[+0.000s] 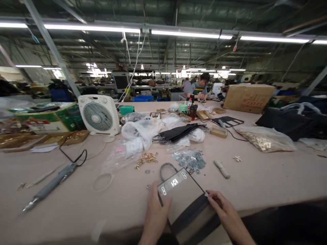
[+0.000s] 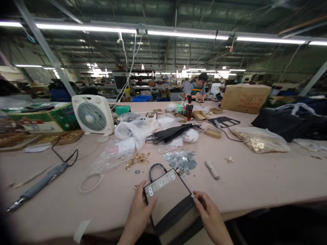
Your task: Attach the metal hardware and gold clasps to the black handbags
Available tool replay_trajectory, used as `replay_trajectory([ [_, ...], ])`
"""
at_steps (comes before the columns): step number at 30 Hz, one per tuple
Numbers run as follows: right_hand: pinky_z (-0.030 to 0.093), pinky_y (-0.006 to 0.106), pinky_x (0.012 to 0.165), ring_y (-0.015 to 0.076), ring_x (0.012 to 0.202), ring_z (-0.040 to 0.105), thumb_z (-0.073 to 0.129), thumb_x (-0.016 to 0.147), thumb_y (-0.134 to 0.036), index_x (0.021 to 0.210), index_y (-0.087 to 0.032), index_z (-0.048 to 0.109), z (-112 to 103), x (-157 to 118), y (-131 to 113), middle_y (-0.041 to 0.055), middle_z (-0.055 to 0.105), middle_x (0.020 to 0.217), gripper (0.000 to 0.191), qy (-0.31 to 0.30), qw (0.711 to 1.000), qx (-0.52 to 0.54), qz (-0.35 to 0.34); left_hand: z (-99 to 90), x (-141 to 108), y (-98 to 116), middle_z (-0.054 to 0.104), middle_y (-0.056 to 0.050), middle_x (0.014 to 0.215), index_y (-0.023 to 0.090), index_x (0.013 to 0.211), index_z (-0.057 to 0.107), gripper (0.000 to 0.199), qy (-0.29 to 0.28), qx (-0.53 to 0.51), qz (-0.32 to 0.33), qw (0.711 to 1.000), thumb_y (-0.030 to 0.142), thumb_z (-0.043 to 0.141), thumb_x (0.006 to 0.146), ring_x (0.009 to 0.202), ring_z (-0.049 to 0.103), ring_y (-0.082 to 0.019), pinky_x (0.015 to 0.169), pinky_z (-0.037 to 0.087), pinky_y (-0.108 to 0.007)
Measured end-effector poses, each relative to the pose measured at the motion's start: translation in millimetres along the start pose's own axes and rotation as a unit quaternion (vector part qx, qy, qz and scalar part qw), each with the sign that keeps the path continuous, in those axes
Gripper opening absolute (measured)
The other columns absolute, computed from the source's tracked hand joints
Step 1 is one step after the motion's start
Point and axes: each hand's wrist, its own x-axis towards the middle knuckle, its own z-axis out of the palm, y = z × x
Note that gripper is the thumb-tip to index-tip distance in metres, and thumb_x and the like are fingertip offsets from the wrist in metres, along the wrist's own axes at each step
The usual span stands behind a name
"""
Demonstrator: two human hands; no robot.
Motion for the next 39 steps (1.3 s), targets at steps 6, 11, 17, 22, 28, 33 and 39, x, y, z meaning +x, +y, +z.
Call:
replay_trajectory([
  [6, 0.059, 0.030, 0.083, 0.0293, 0.094, 0.074, 0.076, 0.076, -0.067, 0.095, -0.023, 0.074, 24, -45, 6, 0.0086, 0.079, 0.098, 0.048, 0.030, 0.998, 0.030, 0.036, 12.7, 0, 8, 0.049, -0.016, 0.159, 0.018, 0.151, 0.044, 0.071, 0.009, 0.023, 0.011, 1.000, 0.023, 0.065, 0.084, 0.151, 0.042, -0.032, 0.128, 0.029, -0.055],
  [11, 0.057, 0.033, 0.095, 0.0313, 0.111, 0.071, 0.074, 0.079, -0.067, 0.101, -0.023, 0.074, 18, -66, 18, 0.0097, 0.079, 0.111, 0.049, 0.059, 0.995, 0.051, 0.060, 19.3, 7, 14, 0.050, -0.014, 0.159, 0.020, 0.148, 0.051, 0.067, 0.011, 0.028, 0.066, 0.997, 0.017, 0.065, 0.083, 0.151, 0.042, -0.031, 0.128, 0.031, -0.055],
  [17, 0.054, 0.040, 0.101, 0.0330, 0.119, 0.068, 0.076, 0.080, -0.067, 0.105, -0.023, 0.070, -8, -49, 4, 0.0125, 0.073, 0.129, 0.050, 0.170, 0.983, 0.056, 0.038, 30.0, 8, 4, 0.051, -0.016, 0.157, 0.019, 0.139, 0.060, 0.056, -0.012, 0.039, 0.087, 0.995, 0.016, 0.066, 0.084, 0.145, 0.047, -0.033, 0.123, 0.036, -0.060],
  [22, 0.056, 0.036, 0.080, 0.0236, 0.082, 0.070, 0.080, 0.081, -0.060, 0.104, -0.022, 0.070, -9, -17, -31, 0.0067, 0.076, 0.088, 0.046, 0.107, 0.987, 0.116, 0.006, 30.7, 3, 6, 0.051, -0.015, 0.155, 0.019, 0.134, 0.062, 0.050, -0.026, 0.062, 0.123, 0.990, 0.015, 0.065, 0.085, 0.145, 0.044, -0.035, 0.121, 0.036, -0.063],
  [28, 0.051, 0.029, 0.068, 0.0188, 0.071, 0.067, 0.082, 0.082, -0.055, 0.098, -0.017, 0.073, 35, 38, -67, 0.0042, 0.074, 0.073, 0.042, -0.114, 0.987, 0.108, -0.031, 33.6, -1, 28, 0.049, -0.012, 0.154, 0.021, 0.133, 0.060, 0.053, -0.014, 0.127, 0.221, 0.967, 0.002, 0.058, 0.084, 0.142, 0.041, -0.032, 0.121, 0.037, -0.056],
  [33, 0.051, 0.030, 0.065, 0.0201, 0.068, 0.068, 0.087, 0.075, -0.052, 0.110, -0.017, 0.072, 56, 73, -62, 0.0023, 0.075, 0.071, 0.052, -0.160, 0.985, 0.057, -0.025, 37.7, 7, 33, 0.063, -0.010, 0.123, 0.020, 0.117, 0.063, 0.023, -0.064, 0.160, 0.248, 0.953, 0.013, 0.054, 0.097, 0.115, 0.057, -0.026, 0.105, 0.050, -0.047],
  [39, 0.049, 0.029, 0.069, 0.0181, 0.071, 0.064, 0.078, 0.082, -0.052, 0.091, -0.018, 0.077, 55, 84, -57, 0.0031, 0.074, 0.077, 0.036, -0.176, 0.982, -0.009, -0.061, 40.1, 8, 29, 0.064, -0.010, 0.115, 0.019, 0.108, 0.064, 0.014, -0.050, 0.216, 0.279, 0.934, 0.018, 0.051, 0.103, 0.111, 0.056, -0.026, 0.102, 0.051, -0.044],
])
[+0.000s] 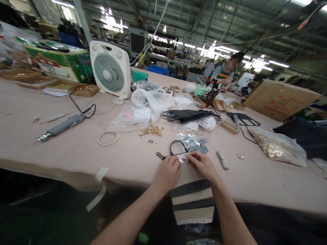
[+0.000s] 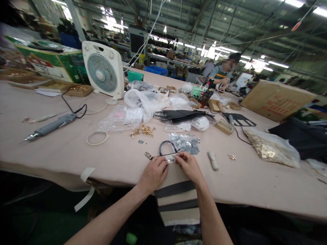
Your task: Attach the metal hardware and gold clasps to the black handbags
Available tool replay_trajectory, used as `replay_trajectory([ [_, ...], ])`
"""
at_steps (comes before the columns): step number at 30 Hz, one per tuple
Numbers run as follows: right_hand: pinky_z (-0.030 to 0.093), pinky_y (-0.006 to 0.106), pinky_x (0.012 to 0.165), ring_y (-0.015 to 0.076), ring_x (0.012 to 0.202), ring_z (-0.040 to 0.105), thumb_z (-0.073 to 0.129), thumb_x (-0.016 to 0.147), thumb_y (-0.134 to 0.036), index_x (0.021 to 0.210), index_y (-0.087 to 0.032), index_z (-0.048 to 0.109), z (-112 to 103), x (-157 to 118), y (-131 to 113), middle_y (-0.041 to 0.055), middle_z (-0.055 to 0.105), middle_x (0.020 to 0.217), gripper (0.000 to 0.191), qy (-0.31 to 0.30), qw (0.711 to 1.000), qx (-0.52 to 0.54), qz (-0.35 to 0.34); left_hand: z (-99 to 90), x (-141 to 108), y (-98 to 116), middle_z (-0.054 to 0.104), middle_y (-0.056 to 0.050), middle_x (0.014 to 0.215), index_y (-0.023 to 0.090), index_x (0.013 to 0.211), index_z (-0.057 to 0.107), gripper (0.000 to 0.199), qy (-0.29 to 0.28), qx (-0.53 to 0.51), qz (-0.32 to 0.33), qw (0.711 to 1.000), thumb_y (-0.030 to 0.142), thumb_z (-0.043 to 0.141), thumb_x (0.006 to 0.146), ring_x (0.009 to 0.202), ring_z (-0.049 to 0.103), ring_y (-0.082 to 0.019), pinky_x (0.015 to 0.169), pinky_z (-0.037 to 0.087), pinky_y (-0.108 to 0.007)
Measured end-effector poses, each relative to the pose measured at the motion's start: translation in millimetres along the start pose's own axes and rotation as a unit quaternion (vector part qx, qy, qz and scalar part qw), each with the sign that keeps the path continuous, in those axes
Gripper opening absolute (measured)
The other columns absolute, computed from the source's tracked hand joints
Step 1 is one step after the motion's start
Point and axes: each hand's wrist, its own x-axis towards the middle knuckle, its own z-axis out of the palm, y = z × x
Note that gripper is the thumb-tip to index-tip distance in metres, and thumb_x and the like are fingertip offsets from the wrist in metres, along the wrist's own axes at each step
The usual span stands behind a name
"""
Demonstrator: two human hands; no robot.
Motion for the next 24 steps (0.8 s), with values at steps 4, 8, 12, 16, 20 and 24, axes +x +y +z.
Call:
replay_trajectory([
  [4, 0.049, 0.036, 0.092, 0.0242, 0.099, 0.067, 0.074, 0.085, -0.047, 0.083, -0.021, 0.078, 2, 7, 6, 0.0073, 0.075, 0.104, 0.027, -0.016, 0.996, -0.077, -0.048, 3.9, -4, 0, 0.065, -0.009, 0.113, 0.018, 0.108, 0.064, 0.012, 0.019, 0.017, 0.009, 1.000, 0.019, 0.053, 0.103, 0.109, 0.057, -0.026, 0.099, 0.053, -0.043],
  [8, 0.046, 0.044, 0.104, 0.0292, 0.112, 0.064, 0.073, 0.084, -0.047, 0.079, -0.021, 0.076, 6, 15, 17, 0.0106, 0.073, 0.112, 0.027, -0.013, 0.992, -0.117, -0.050, 8.8, -8, -3, 0.066, -0.009, 0.112, 0.017, 0.106, 0.064, 0.010, 0.040, 0.032, 0.028, 0.998, 0.018, 0.055, 0.102, 0.106, 0.059, -0.025, 0.096, 0.055, -0.042],
  [12, 0.044, 0.046, 0.107, 0.0298, 0.115, 0.064, 0.071, 0.084, -0.046, 0.079, -0.022, 0.075, 9, 17, 22, 0.0106, 0.070, 0.111, 0.025, -0.009, 0.989, -0.135, -0.053, 10.7, -11, -6, 0.066, -0.009, 0.111, 0.017, 0.103, 0.064, 0.009, 0.060, 0.025, 0.035, 0.997, 0.018, 0.055, 0.102, 0.107, 0.061, -0.025, 0.094, 0.057, -0.041],
  [16, 0.044, 0.046, 0.107, 0.0299, 0.115, 0.063, 0.071, 0.083, -0.045, 0.077, -0.022, 0.075, 10, 15, 24, 0.0105, 0.070, 0.114, 0.024, 0.006, 0.988, -0.146, -0.050, 10.3, -12, -6, 0.067, -0.009, 0.109, 0.018, 0.101, 0.065, 0.010, 0.065, 0.020, 0.033, 0.997, 0.019, 0.055, 0.102, 0.106, 0.062, -0.025, 0.092, 0.058, -0.040],
  [20, 0.045, 0.046, 0.106, 0.0294, 0.113, 0.064, 0.070, 0.082, -0.044, 0.077, -0.022, 0.076, 13, 14, 27, 0.0109, 0.070, 0.114, 0.024, 0.019, 0.988, -0.146, -0.053, 9.9, -12, -6, 0.069, -0.009, 0.118, 0.018, 0.111, 0.066, 0.015, 0.067, 0.020, 0.029, 0.997, 0.019, 0.053, 0.104, 0.112, 0.062, -0.025, 0.098, 0.056, -0.041],
  [24, 0.046, 0.046, 0.105, 0.0293, 0.112, 0.065, 0.070, 0.082, -0.044, 0.075, -0.022, 0.076, 15, 14, 30, 0.0111, 0.071, 0.112, 0.024, 0.031, 0.987, -0.144, -0.064, 10.0, -11, -5, 0.069, -0.010, 0.130, 0.017, 0.128, 0.064, 0.027, 0.064, 0.020, 0.056, 0.996, 0.016, 0.050, 0.104, 0.116, 0.063, -0.024, 0.104, 0.054, -0.041],
])
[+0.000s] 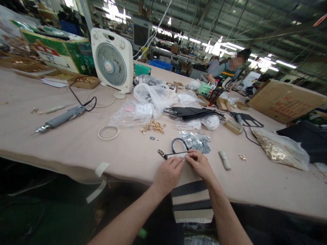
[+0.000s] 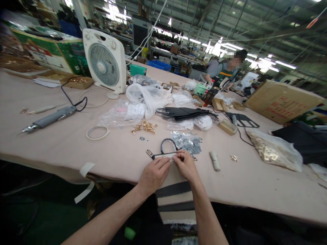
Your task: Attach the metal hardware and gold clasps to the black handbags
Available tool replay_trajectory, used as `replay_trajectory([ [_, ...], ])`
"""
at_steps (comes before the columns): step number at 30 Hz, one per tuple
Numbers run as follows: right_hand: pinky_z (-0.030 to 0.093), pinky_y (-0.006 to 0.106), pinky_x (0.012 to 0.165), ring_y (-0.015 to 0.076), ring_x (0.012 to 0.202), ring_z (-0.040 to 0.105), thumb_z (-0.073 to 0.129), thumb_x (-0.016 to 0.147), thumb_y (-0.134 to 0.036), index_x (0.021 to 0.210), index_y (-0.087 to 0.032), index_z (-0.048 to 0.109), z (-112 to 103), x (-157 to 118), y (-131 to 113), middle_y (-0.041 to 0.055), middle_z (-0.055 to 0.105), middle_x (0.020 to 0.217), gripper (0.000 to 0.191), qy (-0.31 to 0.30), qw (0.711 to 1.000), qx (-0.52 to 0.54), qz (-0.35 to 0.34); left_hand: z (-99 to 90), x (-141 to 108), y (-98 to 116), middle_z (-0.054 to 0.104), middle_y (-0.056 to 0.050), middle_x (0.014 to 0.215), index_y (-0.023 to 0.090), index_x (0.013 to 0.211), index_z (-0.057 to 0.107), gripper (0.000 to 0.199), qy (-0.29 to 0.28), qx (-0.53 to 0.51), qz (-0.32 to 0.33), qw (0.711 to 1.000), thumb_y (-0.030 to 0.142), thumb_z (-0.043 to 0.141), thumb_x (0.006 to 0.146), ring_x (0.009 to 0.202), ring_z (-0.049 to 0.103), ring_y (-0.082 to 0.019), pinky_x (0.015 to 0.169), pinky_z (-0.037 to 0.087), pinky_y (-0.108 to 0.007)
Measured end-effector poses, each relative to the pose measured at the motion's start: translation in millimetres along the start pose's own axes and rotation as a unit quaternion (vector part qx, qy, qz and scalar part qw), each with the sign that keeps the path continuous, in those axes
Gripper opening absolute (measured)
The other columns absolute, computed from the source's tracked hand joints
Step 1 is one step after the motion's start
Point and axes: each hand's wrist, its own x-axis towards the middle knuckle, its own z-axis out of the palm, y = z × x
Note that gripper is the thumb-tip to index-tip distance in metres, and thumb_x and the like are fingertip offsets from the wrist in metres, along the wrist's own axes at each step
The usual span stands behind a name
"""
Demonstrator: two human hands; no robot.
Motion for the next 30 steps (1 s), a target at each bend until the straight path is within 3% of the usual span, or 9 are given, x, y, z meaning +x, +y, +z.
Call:
replay_trajectory([
  [11, 0.051, 0.047, 0.099, 0.0299, 0.110, 0.065, 0.070, 0.084, -0.044, 0.081, -0.023, 0.077, 3, -3, 7, 0.0130, 0.070, 0.112, 0.023, 0.023, 0.999, -0.041, -0.022, -0.9, 5, 2, 0.069, -0.008, 0.125, 0.019, 0.133, 0.062, 0.031, -0.061, 0.016, -0.020, 0.998, 0.022, 0.052, 0.104, 0.116, 0.061, -0.024, 0.100, 0.052, -0.042],
  [16, 0.055, 0.036, 0.072, 0.0185, 0.070, 0.062, 0.078, 0.078, -0.051, 0.109, -0.020, 0.070, 2, -1, 16, 0.0106, 0.072, 0.110, 0.045, 0.034, 0.999, -0.007, 0.034, 0.6, 4, 1, 0.067, -0.010, 0.133, 0.020, 0.134, 0.062, 0.032, -0.063, 0.034, -0.016, 0.997, 0.023, 0.053, 0.103, 0.122, 0.059, -0.025, 0.099, 0.052, -0.042],
  [21, 0.046, 0.030, 0.061, 0.0152, 0.060, 0.052, 0.077, 0.078, -0.051, 0.090, -0.019, 0.075, -4, 7, 20, 0.0037, 0.071, 0.083, 0.034, -0.011, 0.997, 0.042, 0.063, 2.4, 4, -1, 0.065, -0.008, 0.141, 0.022, 0.128, 0.065, 0.028, -0.071, 0.034, -0.011, 0.997, 0.023, 0.053, 0.104, 0.124, 0.057, -0.025, 0.099, 0.051, -0.043],
  [24, 0.047, 0.032, 0.066, 0.0171, 0.066, 0.055, 0.075, 0.079, -0.048, 0.087, -0.021, 0.077, -4, 7, 18, 0.0044, 0.073, 0.088, 0.028, -0.004, 0.998, 0.034, 0.044, 2.6, 6, -2, 0.064, -0.008, 0.142, 0.022, 0.128, 0.065, 0.028, -0.073, 0.023, -0.012, 0.997, 0.023, 0.053, 0.103, 0.122, 0.057, -0.025, 0.101, 0.051, -0.043],
  [30, 0.054, 0.041, 0.088, 0.0282, 0.105, 0.066, 0.065, 0.091, -0.048, 0.094, -0.022, 0.078, 11, -8, 13, 0.0121, 0.073, 0.112, 0.029, 0.082, 0.996, -0.034, -0.030, 2.7, 8, -2, 0.065, -0.008, 0.141, 0.020, 0.129, 0.064, 0.031, -0.066, 0.001, -0.006, 0.998, 0.019, 0.056, 0.099, 0.122, 0.057, -0.025, 0.105, 0.052, -0.045],
])
